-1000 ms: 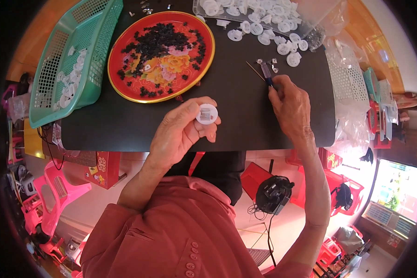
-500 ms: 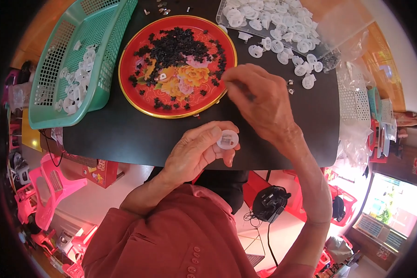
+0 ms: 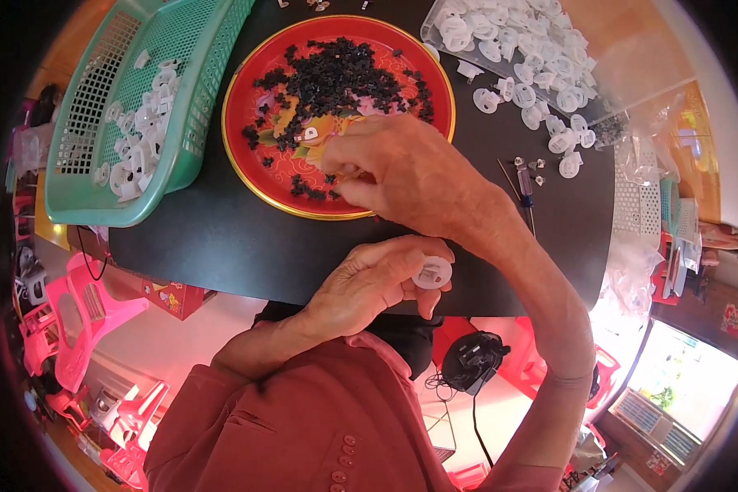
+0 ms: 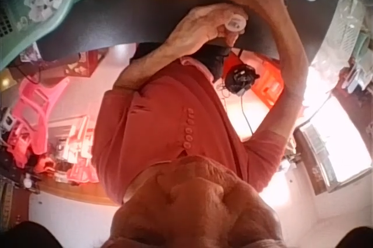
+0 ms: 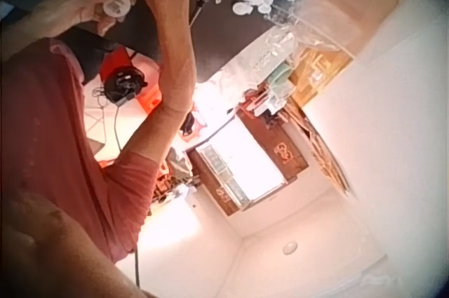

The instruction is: The person assembles small electronic components into plastic housings by hand, taking electronic contacts and black components from a component tray and securing them into the housings with a screwdriver.

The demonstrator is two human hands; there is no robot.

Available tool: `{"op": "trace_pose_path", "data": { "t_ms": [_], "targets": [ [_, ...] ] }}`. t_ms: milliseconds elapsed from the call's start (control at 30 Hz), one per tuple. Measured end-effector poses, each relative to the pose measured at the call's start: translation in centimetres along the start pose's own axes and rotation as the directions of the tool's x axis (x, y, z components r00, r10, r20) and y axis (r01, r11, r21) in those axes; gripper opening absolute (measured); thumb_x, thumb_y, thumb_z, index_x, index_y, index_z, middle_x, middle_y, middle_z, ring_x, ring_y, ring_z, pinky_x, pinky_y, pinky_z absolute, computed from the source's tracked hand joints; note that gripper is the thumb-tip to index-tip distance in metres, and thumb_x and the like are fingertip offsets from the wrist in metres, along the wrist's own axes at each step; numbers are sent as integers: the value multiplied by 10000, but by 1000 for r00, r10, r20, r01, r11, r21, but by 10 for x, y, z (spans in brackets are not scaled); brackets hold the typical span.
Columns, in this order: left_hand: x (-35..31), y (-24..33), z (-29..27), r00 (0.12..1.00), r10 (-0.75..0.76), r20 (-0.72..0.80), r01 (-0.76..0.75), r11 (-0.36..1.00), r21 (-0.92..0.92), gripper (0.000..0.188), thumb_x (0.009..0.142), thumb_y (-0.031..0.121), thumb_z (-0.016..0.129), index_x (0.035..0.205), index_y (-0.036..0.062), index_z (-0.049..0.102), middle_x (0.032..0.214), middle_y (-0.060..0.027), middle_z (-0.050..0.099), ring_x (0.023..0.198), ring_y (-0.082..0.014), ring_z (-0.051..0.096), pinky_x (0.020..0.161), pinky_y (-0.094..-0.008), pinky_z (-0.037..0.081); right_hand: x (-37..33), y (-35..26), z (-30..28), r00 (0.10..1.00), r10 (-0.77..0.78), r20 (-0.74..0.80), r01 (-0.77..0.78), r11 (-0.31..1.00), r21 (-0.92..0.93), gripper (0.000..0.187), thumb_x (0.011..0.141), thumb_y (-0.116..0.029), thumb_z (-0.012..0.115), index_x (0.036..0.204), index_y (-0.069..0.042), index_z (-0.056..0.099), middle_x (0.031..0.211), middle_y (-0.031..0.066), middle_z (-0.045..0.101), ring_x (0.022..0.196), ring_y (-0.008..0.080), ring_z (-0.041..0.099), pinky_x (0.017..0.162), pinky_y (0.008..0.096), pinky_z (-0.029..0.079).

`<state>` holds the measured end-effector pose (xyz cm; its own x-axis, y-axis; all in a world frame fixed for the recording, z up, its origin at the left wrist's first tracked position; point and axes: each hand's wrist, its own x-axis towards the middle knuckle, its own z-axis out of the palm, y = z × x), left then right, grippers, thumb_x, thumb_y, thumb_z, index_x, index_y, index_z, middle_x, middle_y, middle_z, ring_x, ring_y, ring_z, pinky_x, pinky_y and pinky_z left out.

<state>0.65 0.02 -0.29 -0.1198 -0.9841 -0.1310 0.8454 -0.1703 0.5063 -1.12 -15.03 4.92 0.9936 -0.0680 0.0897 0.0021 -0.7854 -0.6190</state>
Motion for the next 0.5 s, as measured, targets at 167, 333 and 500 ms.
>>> {"op": "trace_pose_path", "data": {
  "t_ms": [167, 333, 500],
  "targets": [
    [0, 1, 2, 1000, -19, 21, 19, 1000, -24, 349, 984, 250, 372, 1139, -27, 518, 901, -105, 544, 743, -150, 533, 769, -297, 456, 2, 8, 3, 1000, -8, -4, 8, 998, 57, 76, 708, -32, 591, 784, -26, 588, 700, 107, 572, 674, 292, 576, 598, 384, 454],
    [0, 2, 2, 1000, -9, 21, 9, 1000, -20, 351, 984, 253, 374, 1140, -26, 517, 881, -97, 546, 733, -142, 528, 778, -293, 451, 3, 6, 5, 999, -20, -44, 23, 996, 82, 80, 706, -20, 581, 787, -22, 582, 707, 108, 568, 665, 298, 577, 590, 384, 455],
    [-1, 2, 1, 1000, -11, 23, 11, 1000, -17, 349, 985, 252, 373, 1142, -24, 516, 867, -95, 547, 734, -140, 527, 783, -293, 450, 5, 6, 10, 986, -153, -60, 153, 988, -5, 89, 720, -27, 589, 808, -20, 581, 737, 106, 576, 683, 305, 579, 604, 399, 462]
  ]
}}
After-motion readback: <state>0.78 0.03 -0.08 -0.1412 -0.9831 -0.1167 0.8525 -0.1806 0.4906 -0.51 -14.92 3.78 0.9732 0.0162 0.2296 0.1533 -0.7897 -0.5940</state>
